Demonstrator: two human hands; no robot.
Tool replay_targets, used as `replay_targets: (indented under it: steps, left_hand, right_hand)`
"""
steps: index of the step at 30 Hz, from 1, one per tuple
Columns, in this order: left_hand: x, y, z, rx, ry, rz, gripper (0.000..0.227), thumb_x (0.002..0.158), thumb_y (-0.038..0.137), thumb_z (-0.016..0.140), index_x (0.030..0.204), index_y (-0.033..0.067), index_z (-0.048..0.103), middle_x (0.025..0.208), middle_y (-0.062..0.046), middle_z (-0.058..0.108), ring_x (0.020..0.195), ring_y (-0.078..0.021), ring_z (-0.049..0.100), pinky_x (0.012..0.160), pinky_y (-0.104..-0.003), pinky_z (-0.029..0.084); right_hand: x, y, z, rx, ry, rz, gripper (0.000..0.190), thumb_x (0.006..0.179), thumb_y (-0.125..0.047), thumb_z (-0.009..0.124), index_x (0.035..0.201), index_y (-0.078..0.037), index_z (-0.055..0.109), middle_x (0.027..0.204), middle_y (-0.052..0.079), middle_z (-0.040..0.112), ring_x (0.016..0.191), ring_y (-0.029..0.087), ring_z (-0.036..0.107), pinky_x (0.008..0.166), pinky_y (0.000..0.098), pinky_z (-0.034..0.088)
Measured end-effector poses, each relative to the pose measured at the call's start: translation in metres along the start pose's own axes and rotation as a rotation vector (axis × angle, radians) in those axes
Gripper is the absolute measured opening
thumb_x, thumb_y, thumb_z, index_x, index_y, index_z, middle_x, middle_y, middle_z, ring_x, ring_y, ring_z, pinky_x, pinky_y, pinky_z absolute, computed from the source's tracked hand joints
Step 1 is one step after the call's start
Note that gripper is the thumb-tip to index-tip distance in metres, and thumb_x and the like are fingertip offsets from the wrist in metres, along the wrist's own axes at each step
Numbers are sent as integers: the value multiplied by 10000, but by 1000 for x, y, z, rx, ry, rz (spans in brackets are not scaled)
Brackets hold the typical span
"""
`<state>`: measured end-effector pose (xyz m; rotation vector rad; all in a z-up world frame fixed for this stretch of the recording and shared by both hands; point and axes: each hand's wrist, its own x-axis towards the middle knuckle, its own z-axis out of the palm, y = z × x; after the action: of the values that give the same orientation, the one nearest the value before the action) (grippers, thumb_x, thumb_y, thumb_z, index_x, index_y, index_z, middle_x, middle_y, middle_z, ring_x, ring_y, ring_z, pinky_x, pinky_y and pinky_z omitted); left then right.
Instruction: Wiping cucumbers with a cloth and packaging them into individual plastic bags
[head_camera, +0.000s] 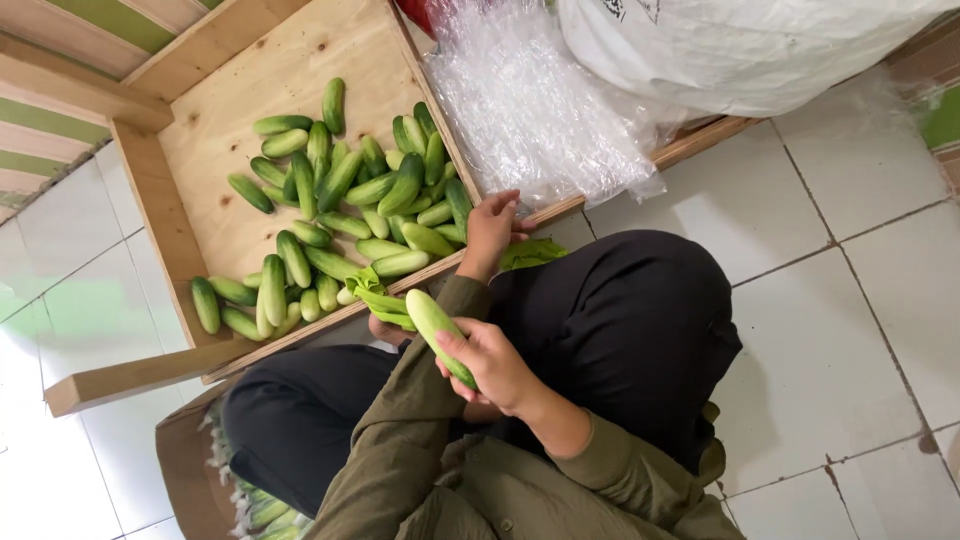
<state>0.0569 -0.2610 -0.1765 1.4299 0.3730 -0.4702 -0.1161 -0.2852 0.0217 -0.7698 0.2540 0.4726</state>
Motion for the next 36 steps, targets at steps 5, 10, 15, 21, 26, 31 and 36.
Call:
replay_targets:
  steps: [5,10,15,21,26,31,36]
  left_hand:
    - [-14,13,-1,-16,60,36,298,1008,97,568,1242,-73,642,1119,-237,721,687,-316,769,516,-304,661]
    - [-29,10,-11,-48,100,96,300,1015,118,591,1229,-83,651,1076,-216,744,682,-252,766,529,-261,652]
    - [-74,24,-28,-25,124,143,273,994,108,658,1194,-74,696,1040,-225,766,673,-285,766,540,-319,651]
    - [-143,46,-66,4,115,153,290,978,114,666,1186,-83,708,1011,-252,763,633,-249,727,502,-301,604]
    - [-177,35,-115,-50,223,193,233,958,72,686,1149,-50,739,968,-190,771,653,-178,709,504,-245,590]
    - [-219,36,-141,-302,159,259,195,952,-15,641,1082,-143,709,948,-288,749,628,-288,753,493,-274,613]
    - [-244,23,-159,-401,-6,387,186,895,-24,684,993,-178,722,940,-331,708,602,-367,743,507,-356,617]
  right_hand:
    - [3,7,-5,2,-31,8,300,1064,-208,583,1098,90,603,642,178,566,318,144,509,188,226,313]
    - [5,12,-6,-16,-48,17,330,1078,-214,567,1165,104,586,652,162,557,328,127,507,193,214,334]
    - [7,17,-7,9,4,-29,327,1061,-207,582,1161,103,612,632,179,561,302,147,483,181,240,317]
    - [8,15,-10,-81,30,-106,454,1046,-236,576,1322,116,498,747,135,581,413,94,546,245,189,397]
    - [19,20,-19,-231,236,-257,369,990,-223,681,1220,30,542,664,109,583,402,114,538,290,201,398]
    - [29,26,-26,-331,429,-271,381,931,-165,737,1212,4,543,529,80,551,382,123,527,311,211,424]
    - [33,28,-20,-120,420,-40,365,938,-169,717,1222,35,611,493,104,504,356,141,484,294,242,383]
